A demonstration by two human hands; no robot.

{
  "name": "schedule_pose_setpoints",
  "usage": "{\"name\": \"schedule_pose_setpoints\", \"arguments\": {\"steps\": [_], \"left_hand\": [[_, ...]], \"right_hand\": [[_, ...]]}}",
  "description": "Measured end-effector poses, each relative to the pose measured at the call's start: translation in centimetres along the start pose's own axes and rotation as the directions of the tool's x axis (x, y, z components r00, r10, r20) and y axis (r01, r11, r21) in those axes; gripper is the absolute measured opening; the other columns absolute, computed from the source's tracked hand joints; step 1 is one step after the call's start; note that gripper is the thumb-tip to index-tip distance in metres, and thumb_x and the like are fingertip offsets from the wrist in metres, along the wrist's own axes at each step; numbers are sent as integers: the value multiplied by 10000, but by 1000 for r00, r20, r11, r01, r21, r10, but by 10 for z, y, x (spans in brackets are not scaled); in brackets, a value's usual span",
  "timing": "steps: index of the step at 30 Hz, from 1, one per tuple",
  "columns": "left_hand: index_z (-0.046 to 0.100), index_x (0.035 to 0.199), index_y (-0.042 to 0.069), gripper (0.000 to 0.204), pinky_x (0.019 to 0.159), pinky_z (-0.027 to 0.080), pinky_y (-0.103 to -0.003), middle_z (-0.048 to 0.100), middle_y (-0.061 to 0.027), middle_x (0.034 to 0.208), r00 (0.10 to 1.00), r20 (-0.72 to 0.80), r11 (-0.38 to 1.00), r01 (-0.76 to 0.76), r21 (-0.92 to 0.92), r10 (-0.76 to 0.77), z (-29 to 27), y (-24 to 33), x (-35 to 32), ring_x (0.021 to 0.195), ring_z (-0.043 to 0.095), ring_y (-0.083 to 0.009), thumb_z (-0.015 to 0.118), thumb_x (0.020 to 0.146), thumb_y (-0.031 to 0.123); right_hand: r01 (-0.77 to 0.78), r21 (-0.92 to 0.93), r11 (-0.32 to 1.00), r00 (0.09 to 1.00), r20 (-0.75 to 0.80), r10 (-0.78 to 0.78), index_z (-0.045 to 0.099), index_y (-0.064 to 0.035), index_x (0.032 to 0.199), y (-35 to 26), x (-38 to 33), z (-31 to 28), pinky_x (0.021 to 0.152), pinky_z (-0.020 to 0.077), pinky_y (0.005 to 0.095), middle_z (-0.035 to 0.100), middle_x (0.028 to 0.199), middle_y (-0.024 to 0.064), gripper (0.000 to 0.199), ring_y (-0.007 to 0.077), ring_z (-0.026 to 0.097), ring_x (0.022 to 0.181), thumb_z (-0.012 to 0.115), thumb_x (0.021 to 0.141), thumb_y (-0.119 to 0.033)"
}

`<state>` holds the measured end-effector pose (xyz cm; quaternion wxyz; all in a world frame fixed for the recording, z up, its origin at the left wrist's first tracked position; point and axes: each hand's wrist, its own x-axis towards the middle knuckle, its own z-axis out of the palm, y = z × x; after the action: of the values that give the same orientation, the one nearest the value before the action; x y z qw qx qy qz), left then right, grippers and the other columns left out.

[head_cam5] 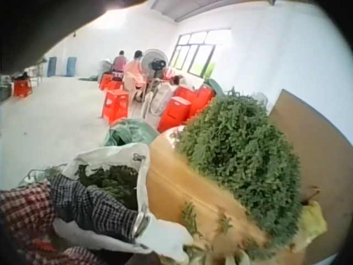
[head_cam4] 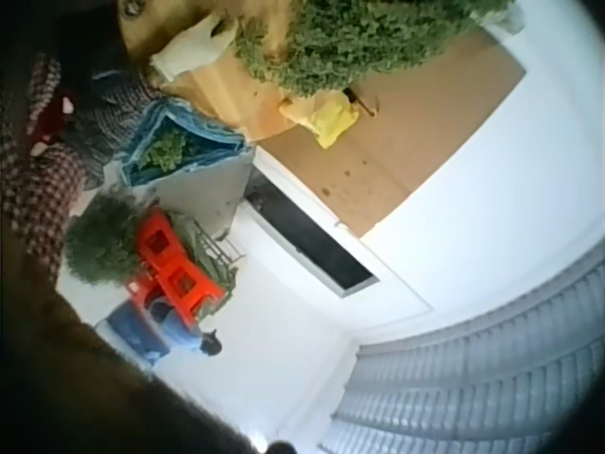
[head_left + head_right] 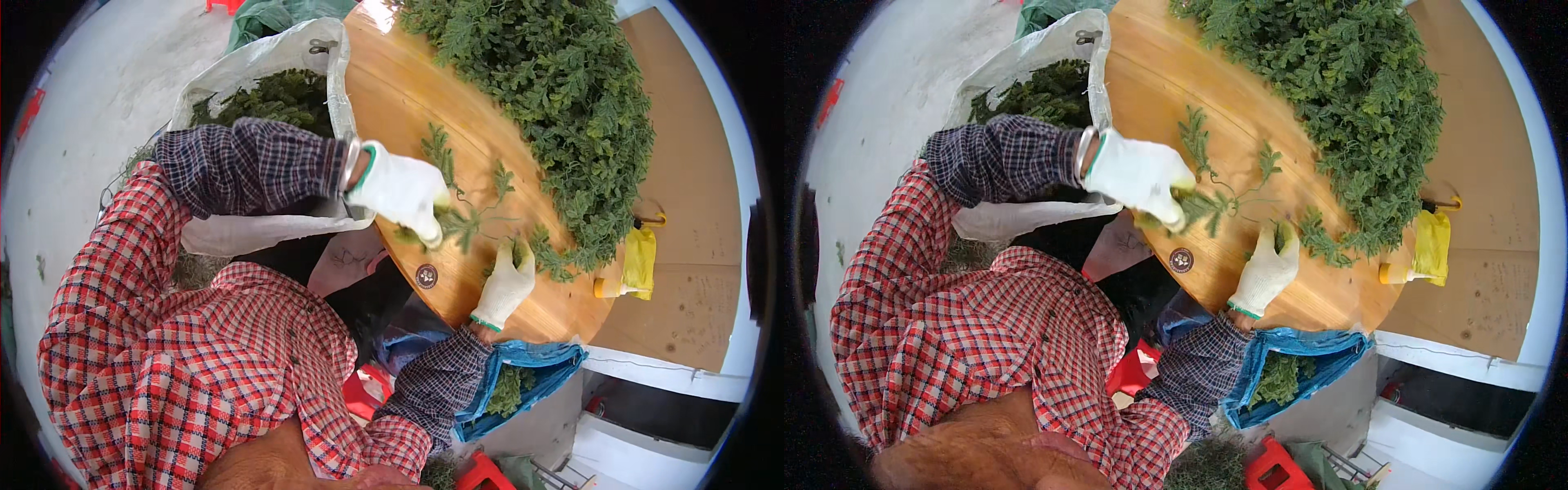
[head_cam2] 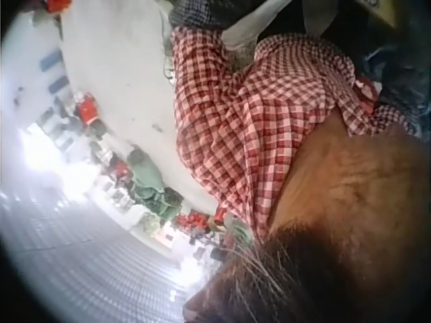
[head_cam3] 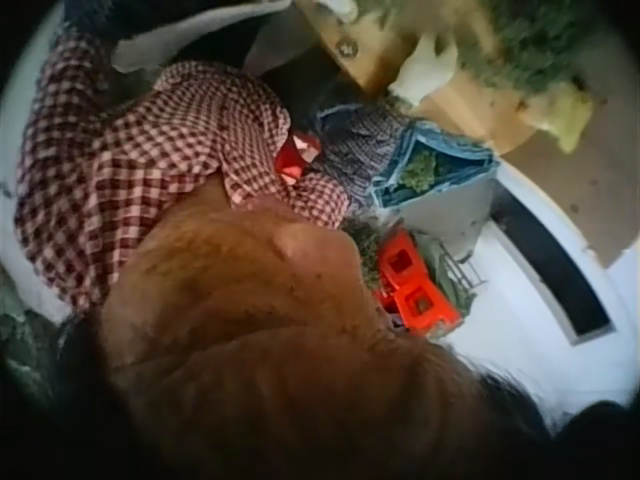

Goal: Packing green leafy plants into a white sack from a wooden board

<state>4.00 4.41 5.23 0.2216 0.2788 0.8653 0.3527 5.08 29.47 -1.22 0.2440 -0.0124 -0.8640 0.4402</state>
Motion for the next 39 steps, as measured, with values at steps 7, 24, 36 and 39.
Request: {"name": "schedule_pose_setpoints", "arguments": {"steps": [7, 24, 36, 39], "left_hand": [[661, 937, 25, 476, 673, 494, -404, 659, -168, 805, 983, -157, 931, 145, 335, -97, -30, -32, -7, 764, 640, -323, 674, 709, 443], [656, 925, 38, 329, 706, 472, -374, 640, -86, 825, 910, -203, 603, -61, 796, 361, 36, -13, 69, 838, 605, -275, 665, 716, 292], [663, 867, 179, 187, 693, 477, -405, 603, -53, 826, 833, -69, 660, -381, 648, 549, 20, -39, 62, 842, 590, -292, 622, 686, 160], [677, 927, 180, 217, 732, 481, -407, 625, -45, 873, 839, -32, 675, -412, 612, 542, 14, -37, 65, 856, 593, -300, 612, 720, 179]], "right_hand": [[17, -83, 996, 989, 150, -4, 633, 29, 1006, 2, -6, -8, 784, 460, 360, 612, 958, 188, 228, 300, 586, 867, 633, 809, -87], [185, -142, 972, 969, 191, -157, 635, 41, 959, -1, -14, -7, 783, 457, 361, 620, 877, 188, 176, 328, 595, 860, 608, 826, -71], [623, -496, 605, 742, 618, -258, 590, -184, 1169, -34, 12, 11, 807, 445, 460, 560, 973, 176, 379, 372, 534, 922, 605, 795, -128], [590, -516, 620, 764, 604, -224, 624, -181, 1096, -29, 22, 13, 810, 448, 447, 557, 958, 169, 315, 362, 532, 936, 624, 783, -144]]}}
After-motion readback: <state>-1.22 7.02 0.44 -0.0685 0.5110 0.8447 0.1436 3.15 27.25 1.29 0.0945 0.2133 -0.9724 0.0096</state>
